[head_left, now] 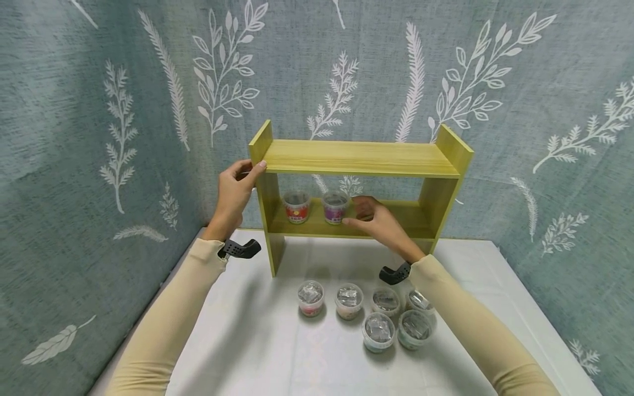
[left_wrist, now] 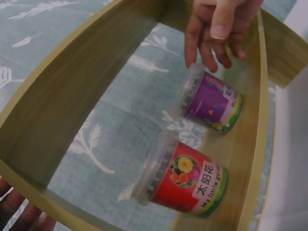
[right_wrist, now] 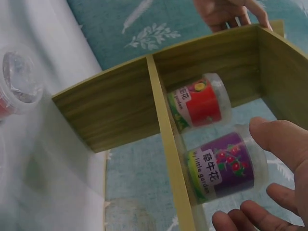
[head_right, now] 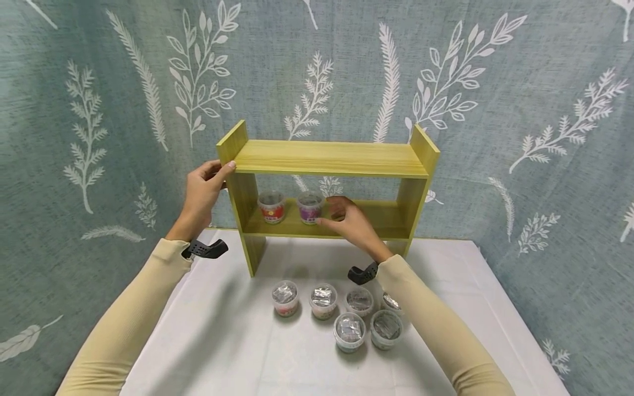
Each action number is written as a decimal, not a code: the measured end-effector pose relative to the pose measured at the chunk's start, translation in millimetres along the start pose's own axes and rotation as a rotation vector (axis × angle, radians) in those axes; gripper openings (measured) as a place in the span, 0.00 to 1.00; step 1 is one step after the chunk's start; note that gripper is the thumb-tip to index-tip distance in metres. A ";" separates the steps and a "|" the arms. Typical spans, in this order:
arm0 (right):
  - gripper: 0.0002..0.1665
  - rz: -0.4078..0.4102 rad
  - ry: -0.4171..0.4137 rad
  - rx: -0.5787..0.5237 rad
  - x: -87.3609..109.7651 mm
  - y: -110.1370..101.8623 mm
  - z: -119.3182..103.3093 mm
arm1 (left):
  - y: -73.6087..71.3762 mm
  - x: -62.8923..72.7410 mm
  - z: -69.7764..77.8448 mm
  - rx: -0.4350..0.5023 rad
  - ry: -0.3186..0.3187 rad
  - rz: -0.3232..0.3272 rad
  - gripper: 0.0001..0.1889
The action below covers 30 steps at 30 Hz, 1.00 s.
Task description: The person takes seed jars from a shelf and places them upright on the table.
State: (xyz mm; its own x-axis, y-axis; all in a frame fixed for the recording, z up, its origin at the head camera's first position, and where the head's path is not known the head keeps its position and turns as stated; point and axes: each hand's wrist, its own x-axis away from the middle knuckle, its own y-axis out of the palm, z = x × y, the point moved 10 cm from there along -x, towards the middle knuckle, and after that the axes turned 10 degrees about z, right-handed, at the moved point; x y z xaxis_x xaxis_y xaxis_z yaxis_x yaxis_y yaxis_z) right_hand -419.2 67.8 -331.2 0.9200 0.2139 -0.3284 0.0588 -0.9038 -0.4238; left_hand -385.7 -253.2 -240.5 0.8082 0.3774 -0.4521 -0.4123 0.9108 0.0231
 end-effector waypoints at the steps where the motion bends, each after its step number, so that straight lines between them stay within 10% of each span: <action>1: 0.42 -0.008 0.005 -0.005 -1.1 1.5 0.1 | 0.2 0.3 -0.4 0.001 -0.001 -0.002 0.30; 30: 0.45 -0.062 0.073 -0.116 -27.0 22.1 9.9 | -1.0 0.8 -0.9 0.006 -0.004 -0.017 0.28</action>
State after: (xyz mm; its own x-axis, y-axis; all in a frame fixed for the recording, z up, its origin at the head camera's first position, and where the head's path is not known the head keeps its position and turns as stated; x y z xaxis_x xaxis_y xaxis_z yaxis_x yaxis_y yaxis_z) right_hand -446.5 45.7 -340.0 0.9388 0.2466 -0.2407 0.1566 -0.9275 -0.3393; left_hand -385.0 -254.0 -241.7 0.8165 0.3625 -0.4493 -0.3961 0.9180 0.0209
